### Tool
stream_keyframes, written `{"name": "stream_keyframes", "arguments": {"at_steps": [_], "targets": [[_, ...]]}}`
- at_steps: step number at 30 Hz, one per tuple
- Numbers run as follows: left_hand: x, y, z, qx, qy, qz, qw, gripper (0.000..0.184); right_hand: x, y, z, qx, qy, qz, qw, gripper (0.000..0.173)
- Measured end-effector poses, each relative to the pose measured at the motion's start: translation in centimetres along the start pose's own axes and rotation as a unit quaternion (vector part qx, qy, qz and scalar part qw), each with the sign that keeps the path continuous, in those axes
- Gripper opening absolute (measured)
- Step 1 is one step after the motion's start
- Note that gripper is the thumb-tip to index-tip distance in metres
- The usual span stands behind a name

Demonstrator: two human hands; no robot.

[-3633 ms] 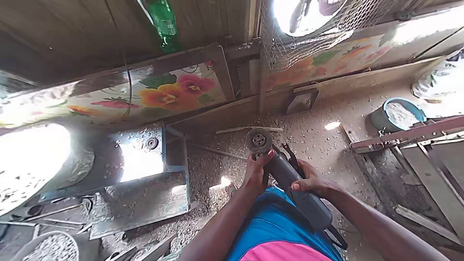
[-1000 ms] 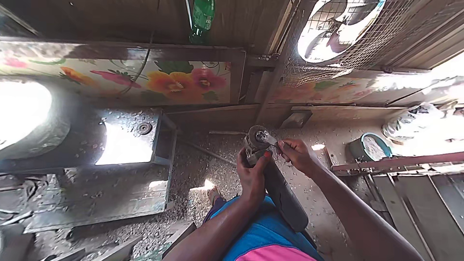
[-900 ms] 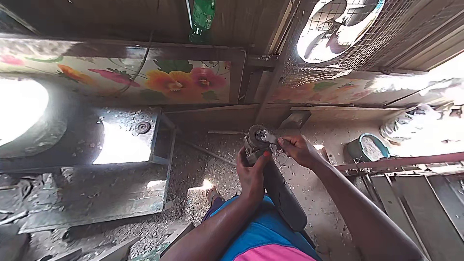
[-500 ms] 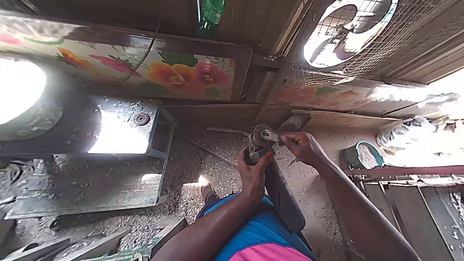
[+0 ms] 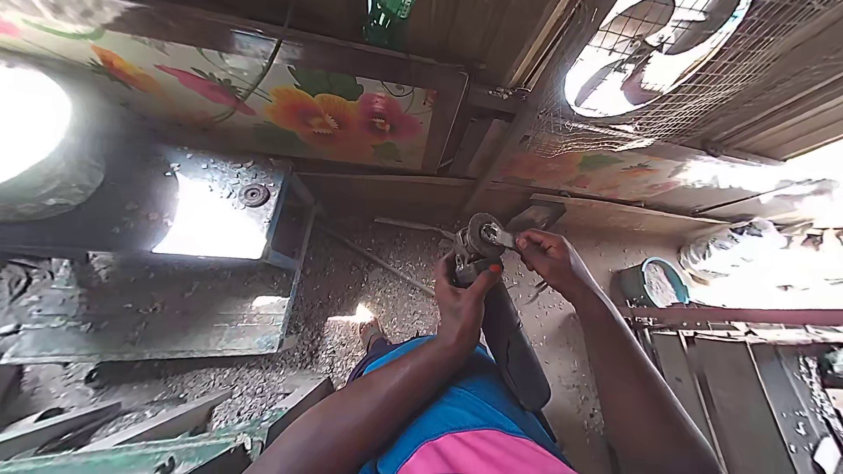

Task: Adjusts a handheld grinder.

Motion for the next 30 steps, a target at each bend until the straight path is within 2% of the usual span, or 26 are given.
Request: {"name": "stream_keyframes", "arguments": {"at_steps": [2, 4, 6, 8, 13, 16, 22, 26, 30], "targets": [[0.0, -0.2, 0.0, 0.001, 0.004, -0.001, 1.000, 0.068, 0.2, 0.2, 0.0, -0.021, -0.026, -0.040, 0.999, 0.024], [-0.1, -0.1, 0.0, 0.002, 0.004, -0.002, 1.000, 0.066, 0.9, 0.6, -0.5, -0.062, -0.082, -0.136, 0.985, 0.031], [-0.2, 0.0, 0.0, 0.008, 0.009, 0.009, 1.000, 0.064, 2.1, 0.4, -0.7, -0.141, -0.170, -0.245, 0.944, 0.045], [-0.4, 0.1, 0.0, 0.011, 0.015, 0.017, 1.000, 0.064, 2.7, 0.4, -0.8, -0.191, -0.213, -0.294, 0.912, 0.048], [-0.4, 0.1, -0.2, 0.004, 0.005, 0.013, 1.000, 0.061, 2.3, 0.2, 0.1, -0.241, -0.190, -0.358, 0.882, 0.058], [-0.4, 0.3, -0.4, -0.005, -0.009, 0.010, 1.000, 0.062, 1.7, -0.7, 0.8, -0.274, -0.157, -0.353, 0.881, 0.058], [-0.3, 0.7, -0.6, -0.008, -0.026, 0.021, 0.999, 0.065, 1.8, -2.2, 1.7, -0.333, -0.166, -0.330, 0.868, 0.061], [-0.5, 1.5, -0.6, -0.018, -0.019, 0.052, 0.998, 0.062, 2.1, -3.1, 1.7, -0.339, -0.157, -0.340, 0.863, 0.060], [-0.8, 2.5, -0.4, -0.058, -0.021, 0.067, 0.996, 0.063, 2.6, -4.1, 1.1, -0.300, -0.125, -0.369, 0.871, 0.057]]}}
Point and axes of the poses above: each hand's wrist, its own z-axis towards the middle knuckle, its own x-axis out of the palm, y = z × x, the point moved 1 cm from there along z, towards the middle knuckle, and after that the axes turned 4 degrees about z, right-handed, at the moved point
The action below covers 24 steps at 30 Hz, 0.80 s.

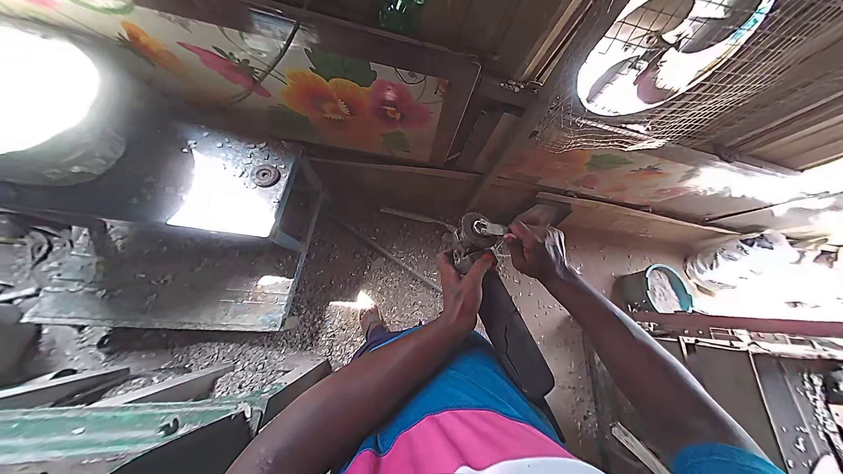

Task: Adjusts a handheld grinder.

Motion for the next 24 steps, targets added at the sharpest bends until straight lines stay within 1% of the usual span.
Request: {"name": "stream_keyframes", "arguments": {"at_steps": [2, 5, 6, 10, 13, 15, 17, 18, 20, 24], "targets": [[-0.1, 0.6, 0.2, -0.025, -0.008, -0.005, 1.000, 0.068, 0.5, 0.2, -0.5, 0.014, 0.031, -0.006, 0.999, 0.055], [-0.2, 1.7, 0.7, -0.061, -0.036, -0.005, 0.997, 0.089, 1.6, 0.5, -0.9, 0.019, 0.057, -0.014, 0.998, 0.051], [-0.2, 1.9, 0.7, -0.069, -0.046, -0.010, 0.997, 0.091, 1.9, 0.7, -1.1, 0.028, 0.071, -0.013, 0.997, 0.051], [-0.5, 2.2, 1.1, -0.107, -0.085, -0.021, 0.990, 0.080, 2.9, 1.5, -1.6, 0.062, 0.121, 0.003, 0.991, 0.053], [-0.8, 2.4, 1.3, -0.127, -0.107, -0.034, 0.986, 0.078, 3.2, 1.9, -1.5, 0.078, 0.150, 0.021, 0.985, 0.050], [-0.8, 2.3, 1.3, -0.136, -0.116, -0.036, 0.983, 0.076, 3.2, 2.0, -1.4, 0.094, 0.171, 0.040, 0.980, 0.052], [-0.7, 2.3, 1.3, -0.142, -0.118, -0.036, 0.982, 0.079, 2.7, 2.2, -1.2, 0.117, 0.198, 0.054, 0.972, 0.053], [-1.0, 2.1, 1.4, -0.142, -0.122, -0.041, 0.981, 0.082, 2.5, 2.7, -0.5, 0.126, 0.216, 0.063, 0.966, 0.054], [-1.6, 2.1, 1.9, -0.134, -0.147, -0.063, 0.978, 0.080, 2.9, 3.3, 0.5, 0.127, 0.245, 0.061, 0.959, 0.057], [-3.2, 1.9, 3.5, -0.095, -0.183, -0.103, 0.973, 0.077, 4.5, 4.5, 3.3, 0.091, 0.257, 0.063, 0.960, 0.063]]}}
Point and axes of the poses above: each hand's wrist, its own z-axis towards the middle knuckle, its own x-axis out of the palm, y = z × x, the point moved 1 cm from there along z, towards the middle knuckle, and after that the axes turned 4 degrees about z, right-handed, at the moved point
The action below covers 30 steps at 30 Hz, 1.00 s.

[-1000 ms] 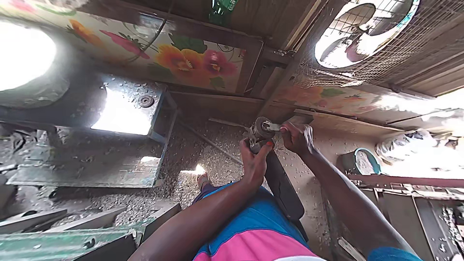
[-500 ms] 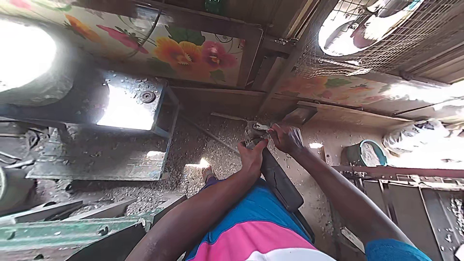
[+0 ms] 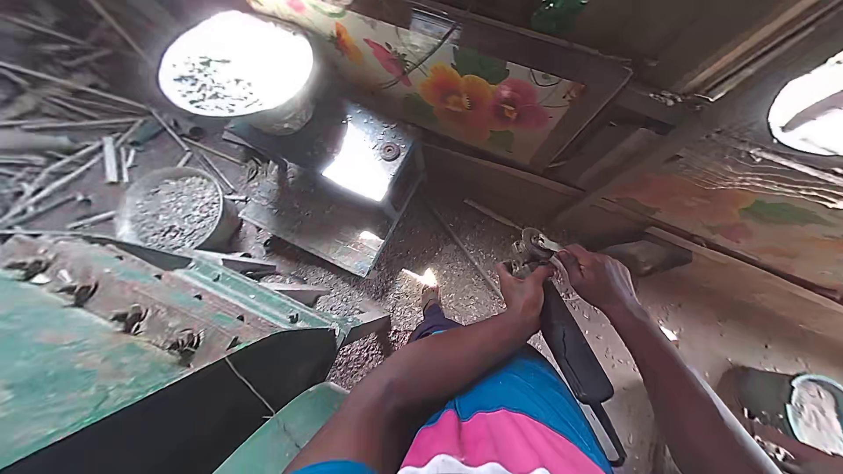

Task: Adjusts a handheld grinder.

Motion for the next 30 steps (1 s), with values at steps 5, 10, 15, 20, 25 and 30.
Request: {"name": "stream_keyframes", "arguments": {"at_steps": [5, 10, 15, 20, 25, 30], "targets": [[-3.6, -2.4, 3.9, 0.065, -0.059, -0.053, 0.995, 0.074, 1.8, 4.1, 6.2, -0.067, 0.057, 0.005, 0.996, 0.061], [-9.6, -7.2, 10.1, 0.114, -0.110, -0.065, 0.985, 0.072, 5.0, 11.2, 13.8, -0.110, 0.128, 0.032, 0.985, 0.054], [-15.5, -12.7, 17.8, 0.181, -0.114, -0.090, 0.973, 0.072, 9.2, 18.0, 21.7, -0.162, 0.096, 0.062, 0.980, 0.052], [-19.2, -16.1, 25.1, 0.200, -0.053, -0.161, 0.965, 0.068, 11.2, 22.9, 28.5, -0.196, 0.100, 0.082, 0.972, 0.050], [-21.6, -18.0, 32.3, 0.211, -0.044, -0.162, 0.963, 0.065, 14.6, 24.8, 35.7, -0.211, 0.141, 0.069, 0.965, 0.052], [-23.9, -20.1, 40.2, 0.212, -0.096, -0.078, 0.969, 0.067, 20.4, 25.1, 41.7, -0.179, 0.152, 0.115, 0.965, 0.044]]}}
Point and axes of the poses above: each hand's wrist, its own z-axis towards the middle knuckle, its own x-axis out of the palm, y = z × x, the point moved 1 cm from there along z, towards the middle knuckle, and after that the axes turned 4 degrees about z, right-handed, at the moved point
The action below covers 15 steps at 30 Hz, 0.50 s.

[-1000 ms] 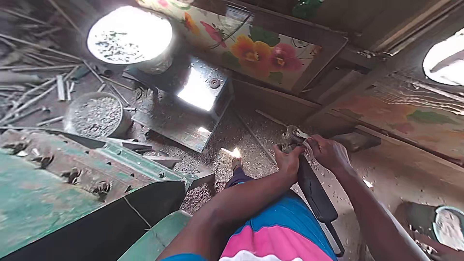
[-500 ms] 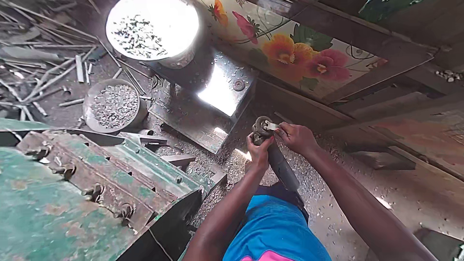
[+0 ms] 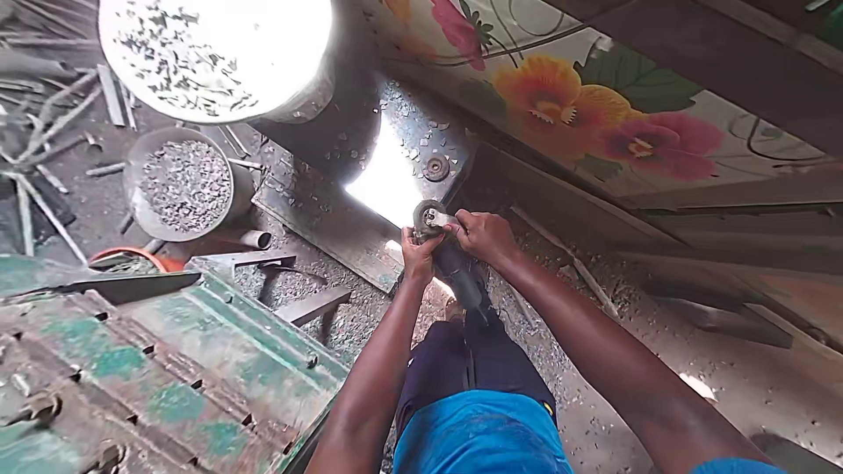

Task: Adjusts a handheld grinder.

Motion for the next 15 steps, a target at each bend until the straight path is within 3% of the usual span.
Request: {"name": "stream_keyframes", "arguments": {"at_steps": [3, 8, 15], "targets": [[-0.4, 0.6, 4.3, -0.013, 0.011, 0.043, 0.999, 0.067, 2.8, -1.7, 3.9, 0.025, -0.001, 0.035, 0.999, 0.046], [-2.0, 2.4, 10.4, -0.054, 0.006, 0.108, 0.993, 0.037, 7.6, -3.0, 9.5, 0.052, -0.038, 0.068, 0.996, 0.049], [-3.2, 2.5, 16.7, -0.057, 0.069, 0.229, 0.969, 0.040, 11.0, -3.5, 12.9, 0.108, -0.082, 0.064, 0.989, 0.050]]}}
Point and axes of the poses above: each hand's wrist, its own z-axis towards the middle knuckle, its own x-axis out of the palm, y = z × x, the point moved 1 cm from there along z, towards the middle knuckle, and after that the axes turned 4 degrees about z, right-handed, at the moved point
